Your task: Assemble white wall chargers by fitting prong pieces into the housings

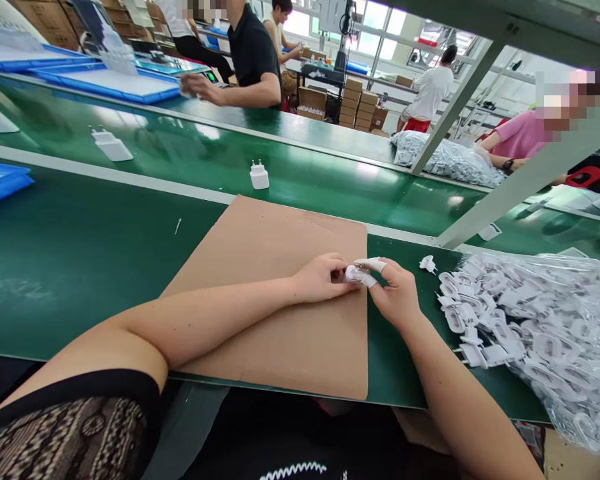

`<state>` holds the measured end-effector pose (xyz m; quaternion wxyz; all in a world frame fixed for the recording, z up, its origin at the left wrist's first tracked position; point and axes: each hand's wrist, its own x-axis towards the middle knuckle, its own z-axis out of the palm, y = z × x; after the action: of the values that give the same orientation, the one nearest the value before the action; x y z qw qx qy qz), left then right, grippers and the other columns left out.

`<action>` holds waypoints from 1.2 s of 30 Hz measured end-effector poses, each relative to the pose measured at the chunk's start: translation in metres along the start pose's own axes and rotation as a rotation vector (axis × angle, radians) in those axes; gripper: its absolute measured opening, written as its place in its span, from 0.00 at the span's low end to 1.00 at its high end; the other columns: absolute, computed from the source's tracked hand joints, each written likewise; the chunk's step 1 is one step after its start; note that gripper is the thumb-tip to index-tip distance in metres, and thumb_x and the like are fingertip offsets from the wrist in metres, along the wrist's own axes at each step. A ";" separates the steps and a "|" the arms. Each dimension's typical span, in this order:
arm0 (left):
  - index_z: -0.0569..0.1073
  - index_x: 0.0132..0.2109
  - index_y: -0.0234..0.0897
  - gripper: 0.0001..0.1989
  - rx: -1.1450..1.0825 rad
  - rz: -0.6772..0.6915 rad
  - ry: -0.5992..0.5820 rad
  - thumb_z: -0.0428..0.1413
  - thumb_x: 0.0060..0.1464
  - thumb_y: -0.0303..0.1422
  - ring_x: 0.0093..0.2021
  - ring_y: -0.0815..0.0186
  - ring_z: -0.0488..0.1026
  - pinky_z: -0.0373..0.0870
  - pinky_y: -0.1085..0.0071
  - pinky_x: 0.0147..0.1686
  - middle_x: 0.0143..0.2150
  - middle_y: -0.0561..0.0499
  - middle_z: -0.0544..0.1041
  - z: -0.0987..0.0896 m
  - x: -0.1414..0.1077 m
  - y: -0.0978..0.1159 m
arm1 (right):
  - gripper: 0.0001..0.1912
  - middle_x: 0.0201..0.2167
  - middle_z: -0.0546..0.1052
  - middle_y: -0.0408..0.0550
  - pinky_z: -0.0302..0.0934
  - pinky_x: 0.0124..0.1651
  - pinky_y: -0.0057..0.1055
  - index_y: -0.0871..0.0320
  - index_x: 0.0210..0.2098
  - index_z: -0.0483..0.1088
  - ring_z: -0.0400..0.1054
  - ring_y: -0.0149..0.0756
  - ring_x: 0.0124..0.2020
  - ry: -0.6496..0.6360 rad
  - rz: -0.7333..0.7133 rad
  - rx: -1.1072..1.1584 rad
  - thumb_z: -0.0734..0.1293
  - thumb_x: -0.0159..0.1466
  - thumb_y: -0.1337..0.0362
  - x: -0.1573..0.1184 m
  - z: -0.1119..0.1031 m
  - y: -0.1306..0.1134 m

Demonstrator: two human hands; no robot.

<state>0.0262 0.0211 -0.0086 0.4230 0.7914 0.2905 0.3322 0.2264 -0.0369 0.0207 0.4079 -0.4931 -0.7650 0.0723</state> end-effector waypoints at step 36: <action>0.82 0.39 0.37 0.13 -0.012 -0.017 -0.032 0.64 0.56 0.42 0.35 0.65 0.73 0.72 0.68 0.35 0.38 0.47 0.75 -0.003 0.001 0.003 | 0.09 0.42 0.83 0.49 0.74 0.49 0.41 0.49 0.44 0.80 0.78 0.45 0.45 0.060 0.136 0.052 0.68 0.66 0.61 0.002 0.003 -0.013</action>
<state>0.0253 0.0216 -0.0042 0.4352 0.7916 0.2882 0.3177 0.2147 -0.0406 0.0264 0.4374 -0.5352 -0.7150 0.1047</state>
